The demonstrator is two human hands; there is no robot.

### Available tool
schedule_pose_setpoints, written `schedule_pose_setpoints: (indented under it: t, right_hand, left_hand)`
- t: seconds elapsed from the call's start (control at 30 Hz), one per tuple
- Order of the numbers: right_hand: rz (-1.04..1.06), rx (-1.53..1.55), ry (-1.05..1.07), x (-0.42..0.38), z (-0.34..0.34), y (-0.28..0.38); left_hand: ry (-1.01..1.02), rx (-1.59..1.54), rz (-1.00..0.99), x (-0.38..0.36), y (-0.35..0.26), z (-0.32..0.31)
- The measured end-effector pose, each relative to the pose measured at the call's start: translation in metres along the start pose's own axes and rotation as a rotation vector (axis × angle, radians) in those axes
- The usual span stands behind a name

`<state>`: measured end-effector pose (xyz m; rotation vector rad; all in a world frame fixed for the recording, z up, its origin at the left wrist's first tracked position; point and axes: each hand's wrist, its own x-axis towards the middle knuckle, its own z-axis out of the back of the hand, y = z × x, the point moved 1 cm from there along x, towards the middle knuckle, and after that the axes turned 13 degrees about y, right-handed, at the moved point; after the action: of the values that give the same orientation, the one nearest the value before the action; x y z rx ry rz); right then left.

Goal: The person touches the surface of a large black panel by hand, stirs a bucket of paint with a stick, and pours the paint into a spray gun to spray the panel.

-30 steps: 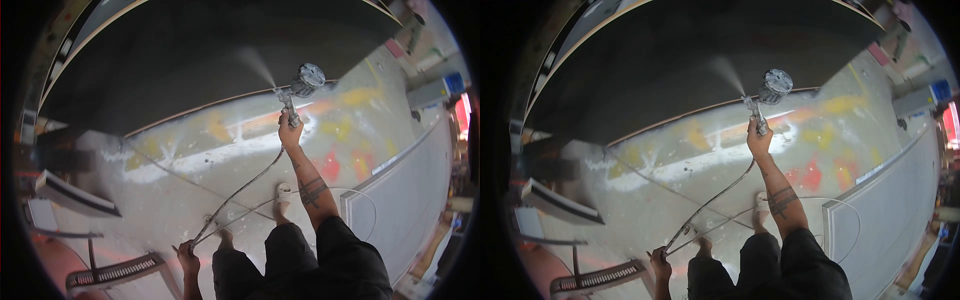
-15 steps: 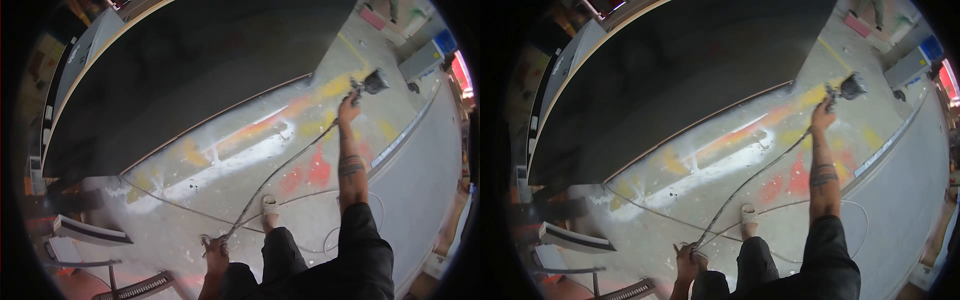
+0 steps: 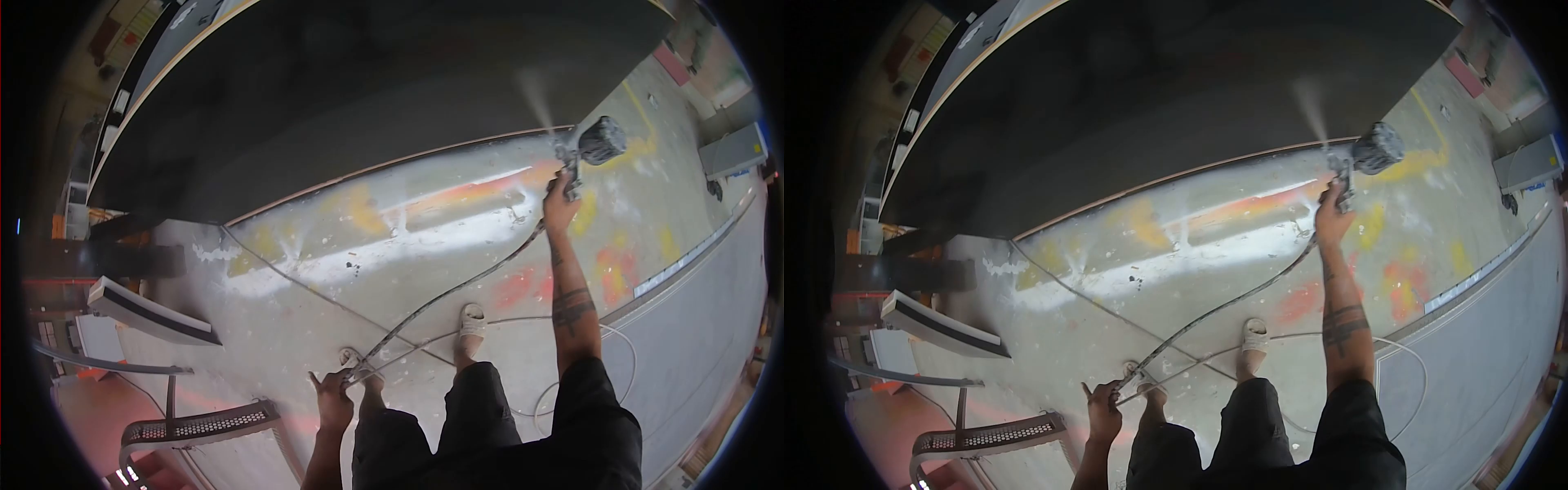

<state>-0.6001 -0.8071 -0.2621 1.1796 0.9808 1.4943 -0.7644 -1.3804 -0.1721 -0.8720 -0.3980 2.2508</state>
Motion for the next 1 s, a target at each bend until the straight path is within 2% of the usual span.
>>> schedule_pose_setpoints:
  t: [0.27,0.47,0.63,0.73,0.8,0.83,0.9,0.93,0.97,1.0]
  right_hand:
    - [-0.017,0.287,0.457,-0.193,-0.184,0.090]
    - [0.034,0.281,0.744,-0.311,-0.333,0.149]
    - [0.039,0.306,0.969,-0.396,-0.460,0.195]
    - [0.159,0.352,1.008,-0.444,-0.538,0.205]
    - [0.153,0.482,1.041,-0.479,-0.578,0.229]
    - [0.156,0.467,1.030,-0.493,-0.593,0.238]
    - [0.480,0.258,0.984,-0.506,-0.610,0.251]
    - [0.272,0.080,1.145,-0.506,-0.608,0.261]
    - [0.366,0.250,1.119,-0.511,-0.619,0.250]
    - [0.334,0.245,1.147,-0.510,-0.616,0.244]
  left_hand:
    - [-0.163,-0.060,0.205,-0.087,0.145,0.057]
    - [-0.254,-0.189,0.342,-0.146,0.235,0.074]
    - [-0.296,-0.328,0.445,-0.176,0.277,0.084]
    - [-0.335,-0.395,0.485,-0.195,0.299,0.077]
    - [-0.345,-0.420,0.497,-0.204,0.311,0.070]
    - [-0.379,-0.451,0.499,-0.209,0.317,0.066]
    - [-0.374,-0.484,0.450,-0.208,0.324,0.063]
    - [-0.376,-0.481,0.506,-0.208,0.323,0.066]
    - [-0.385,-0.477,0.563,-0.206,0.325,0.066]
    - [-0.401,-0.484,0.554,-0.204,0.327,0.064]
